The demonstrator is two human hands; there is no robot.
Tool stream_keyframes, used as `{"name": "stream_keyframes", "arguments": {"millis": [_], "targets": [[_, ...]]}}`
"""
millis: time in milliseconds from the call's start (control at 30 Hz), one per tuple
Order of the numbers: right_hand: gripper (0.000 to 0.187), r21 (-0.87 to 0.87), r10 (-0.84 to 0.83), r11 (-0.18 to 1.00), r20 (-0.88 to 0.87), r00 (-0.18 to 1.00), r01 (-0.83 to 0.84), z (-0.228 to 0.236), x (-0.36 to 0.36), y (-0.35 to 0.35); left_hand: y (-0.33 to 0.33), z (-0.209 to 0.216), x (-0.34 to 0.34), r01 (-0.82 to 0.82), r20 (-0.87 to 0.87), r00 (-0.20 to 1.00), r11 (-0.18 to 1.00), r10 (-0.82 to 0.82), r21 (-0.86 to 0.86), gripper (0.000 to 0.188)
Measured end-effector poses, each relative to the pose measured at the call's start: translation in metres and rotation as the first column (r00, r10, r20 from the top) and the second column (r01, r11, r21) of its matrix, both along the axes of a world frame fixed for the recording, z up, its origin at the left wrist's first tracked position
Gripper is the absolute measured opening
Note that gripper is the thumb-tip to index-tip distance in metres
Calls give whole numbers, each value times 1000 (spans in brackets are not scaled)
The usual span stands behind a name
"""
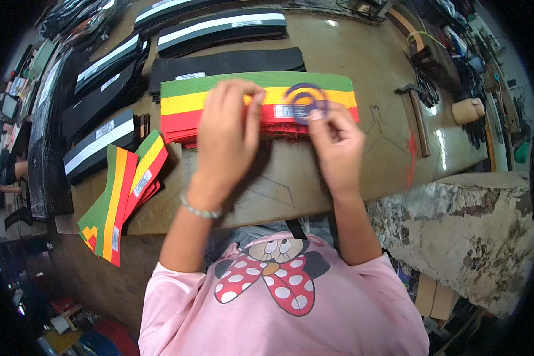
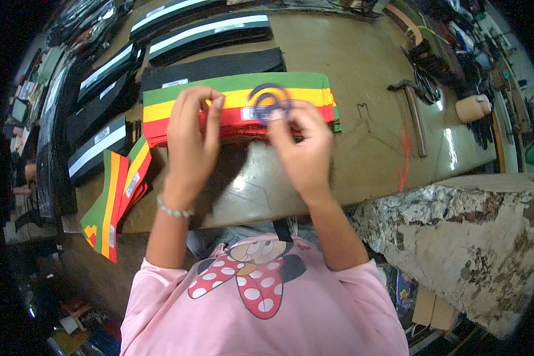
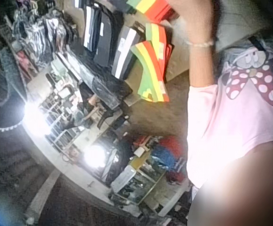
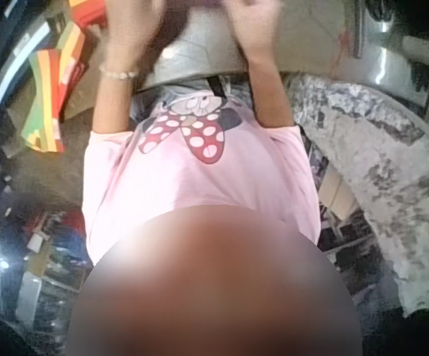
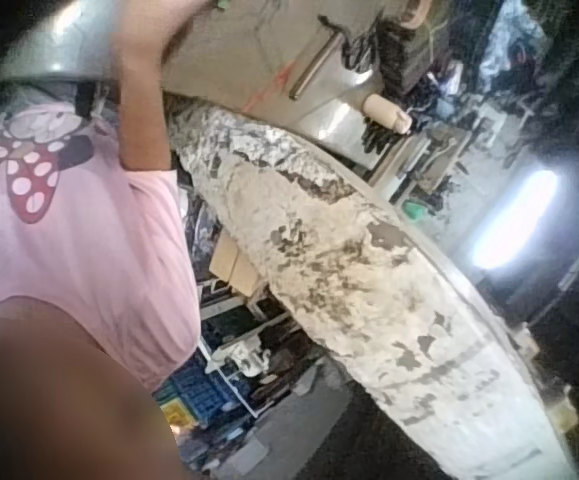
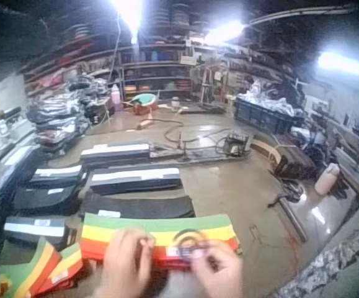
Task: The person repeatedly places a purple circular object onto the center of stacked multicolored fabric pieces, then removes it and repeats the action. The person also briefly picks up and sets down a hammer. The task appears to be a repetitive placement and removal cycle without a visible final assembly.
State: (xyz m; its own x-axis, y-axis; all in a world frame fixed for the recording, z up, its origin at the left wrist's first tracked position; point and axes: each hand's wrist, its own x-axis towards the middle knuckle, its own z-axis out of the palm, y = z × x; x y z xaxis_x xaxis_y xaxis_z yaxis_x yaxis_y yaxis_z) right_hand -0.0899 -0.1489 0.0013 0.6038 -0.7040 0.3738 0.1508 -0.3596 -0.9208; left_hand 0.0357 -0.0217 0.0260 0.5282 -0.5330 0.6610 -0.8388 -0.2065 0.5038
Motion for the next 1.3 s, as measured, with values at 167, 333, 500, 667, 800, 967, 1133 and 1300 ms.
{"name": "stream_keyframes", "arguments": {"millis": [167,333,500,667,800,967,1133,1300], "targets": [[18,472,-247,881,406,880,30,14,-29,-32,-9,-27,-77,370,-232,922,881,-310,295,21],[20,359,-112,933,304,946,-5,26,-46,-33,37,-32,-50,422,-276,878,905,-392,57,26],[15,237,204,944,129,970,-230,23,1,14,70,-10,7,-89,73,994,978,76,188,44],[14,127,316,941,9,949,-315,22,47,30,68,-14,18,36,120,991,989,-53,143,25],[14,-39,318,945,-104,942,-324,16,43,27,71,-23,12,-46,89,995,998,43,33,22],[13,-155,337,928,-29,941,-338,6,43,24,68,-30,6,-97,52,994,993,101,-70,17],[10,-174,348,919,-59,935,-353,9,40,22,69,-35,5,-96,18,995,989,98,-116,17],[7,-173,345,919,-80,935,-354,12,43,28,72,-37,8,-64,6,998,986,65,-154,20]]}}
